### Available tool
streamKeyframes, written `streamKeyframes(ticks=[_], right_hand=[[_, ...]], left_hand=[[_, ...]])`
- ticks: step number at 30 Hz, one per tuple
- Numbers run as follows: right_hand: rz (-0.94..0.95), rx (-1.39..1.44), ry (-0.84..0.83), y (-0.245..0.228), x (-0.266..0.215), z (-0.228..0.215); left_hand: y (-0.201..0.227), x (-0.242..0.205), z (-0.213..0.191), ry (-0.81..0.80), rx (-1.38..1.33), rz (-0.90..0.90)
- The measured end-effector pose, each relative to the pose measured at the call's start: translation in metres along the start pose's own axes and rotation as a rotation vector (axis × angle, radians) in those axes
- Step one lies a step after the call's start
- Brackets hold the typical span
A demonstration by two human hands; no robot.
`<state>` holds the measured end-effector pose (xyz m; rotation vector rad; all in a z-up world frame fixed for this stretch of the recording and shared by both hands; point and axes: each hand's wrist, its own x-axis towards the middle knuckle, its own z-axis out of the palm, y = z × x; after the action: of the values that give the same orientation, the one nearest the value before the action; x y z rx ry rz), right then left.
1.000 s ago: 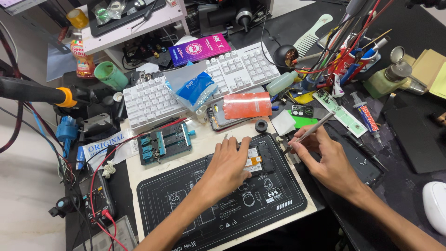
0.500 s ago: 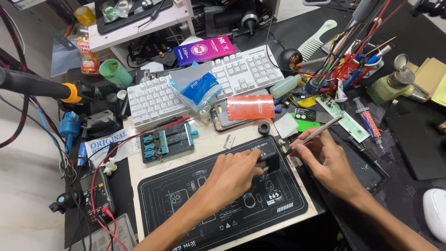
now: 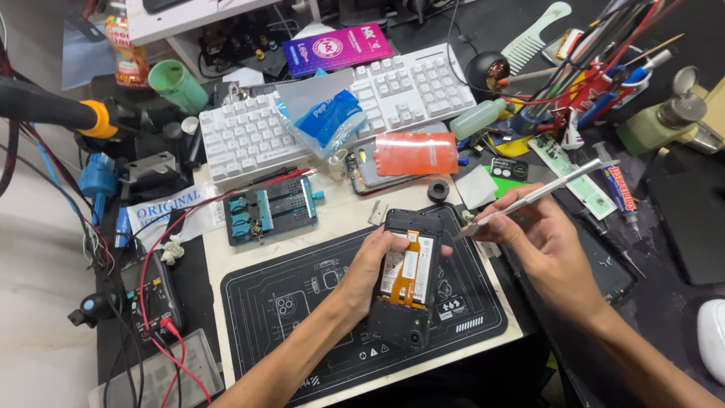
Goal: The person uses a screwdriver to remove screws from a disassembled smartphone chassis on a workbench. They then use their hands to detach and reattach a small internal component, likely a camera module, before placing the screwdriver down.
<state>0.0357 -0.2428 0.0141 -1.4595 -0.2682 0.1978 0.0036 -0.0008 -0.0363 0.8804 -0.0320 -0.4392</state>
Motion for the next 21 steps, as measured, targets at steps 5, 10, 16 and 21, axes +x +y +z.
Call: streamKeyframes(ticks=[5, 10, 16, 21], right_hand=[[-0.162, -0.227, -0.060, 0.001, 0.002, 0.016], [-0.342, -0.408, -0.147, 0.010, 0.006, 0.023], [-0.448, -0.569, -0.169, 0.017, 0.010, 0.023], [-0.508, -0.681, -0.173, 0.024, 0.007, 0.021]], left_hand=[[-0.020, 0.001, -0.008, -0.022, -0.143, -0.189], [-0.021, 0.000, -0.008, -0.042, -0.199, -0.124], [-0.013, -0.001, 0.001, -0.080, -0.300, -0.026], [-0.017, -0.002, 0.002, -0.044, -0.266, -0.007]])
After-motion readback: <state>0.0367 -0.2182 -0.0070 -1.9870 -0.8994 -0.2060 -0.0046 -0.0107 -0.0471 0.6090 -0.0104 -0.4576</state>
